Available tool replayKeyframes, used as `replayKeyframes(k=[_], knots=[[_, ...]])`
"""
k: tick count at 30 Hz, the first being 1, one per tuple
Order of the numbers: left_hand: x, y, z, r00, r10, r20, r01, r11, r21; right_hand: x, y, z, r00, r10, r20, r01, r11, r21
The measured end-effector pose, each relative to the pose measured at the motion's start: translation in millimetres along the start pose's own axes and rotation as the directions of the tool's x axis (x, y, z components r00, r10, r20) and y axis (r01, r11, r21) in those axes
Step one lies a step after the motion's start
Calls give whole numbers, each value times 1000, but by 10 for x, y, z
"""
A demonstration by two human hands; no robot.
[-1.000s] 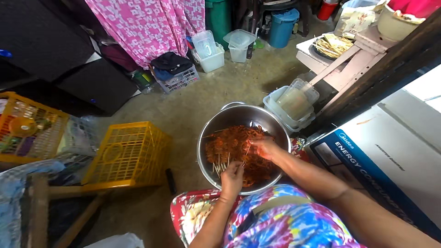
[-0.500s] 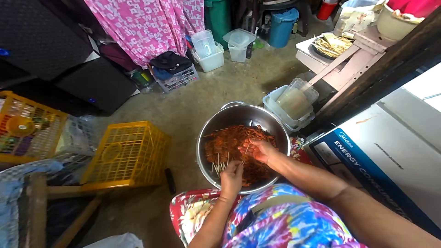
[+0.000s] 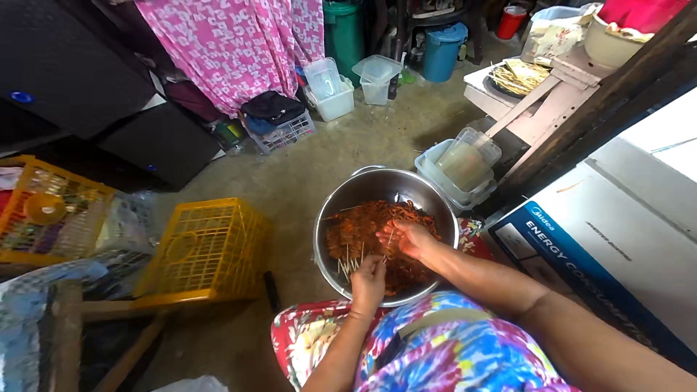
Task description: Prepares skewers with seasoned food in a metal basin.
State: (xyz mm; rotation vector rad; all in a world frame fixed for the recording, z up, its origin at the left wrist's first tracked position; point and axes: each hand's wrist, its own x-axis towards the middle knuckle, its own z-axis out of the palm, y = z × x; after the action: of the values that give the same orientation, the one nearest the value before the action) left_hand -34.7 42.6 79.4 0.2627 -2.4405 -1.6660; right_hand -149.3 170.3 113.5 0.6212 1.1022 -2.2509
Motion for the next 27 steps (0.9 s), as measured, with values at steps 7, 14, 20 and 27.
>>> replayKeyframes(k=[7,14,20,27], knots=[[-4,13,-15,1000,-12,6,12,1000,-7,-46,31,20,999,-31,19,31,999,19],[-25,-19,0,1000,23,-21,-24,999,-39,-103,61,21,995,-89,54,91,995,-34],[-11,9,6,999,25,-33,-26,999,-39,-184,183,-44,996,-5,89,23,980,-199],[27,9,-16,999,5,-49,-6,1000,-21,-196,112,-48,997,-68,46,81,921,-381]])
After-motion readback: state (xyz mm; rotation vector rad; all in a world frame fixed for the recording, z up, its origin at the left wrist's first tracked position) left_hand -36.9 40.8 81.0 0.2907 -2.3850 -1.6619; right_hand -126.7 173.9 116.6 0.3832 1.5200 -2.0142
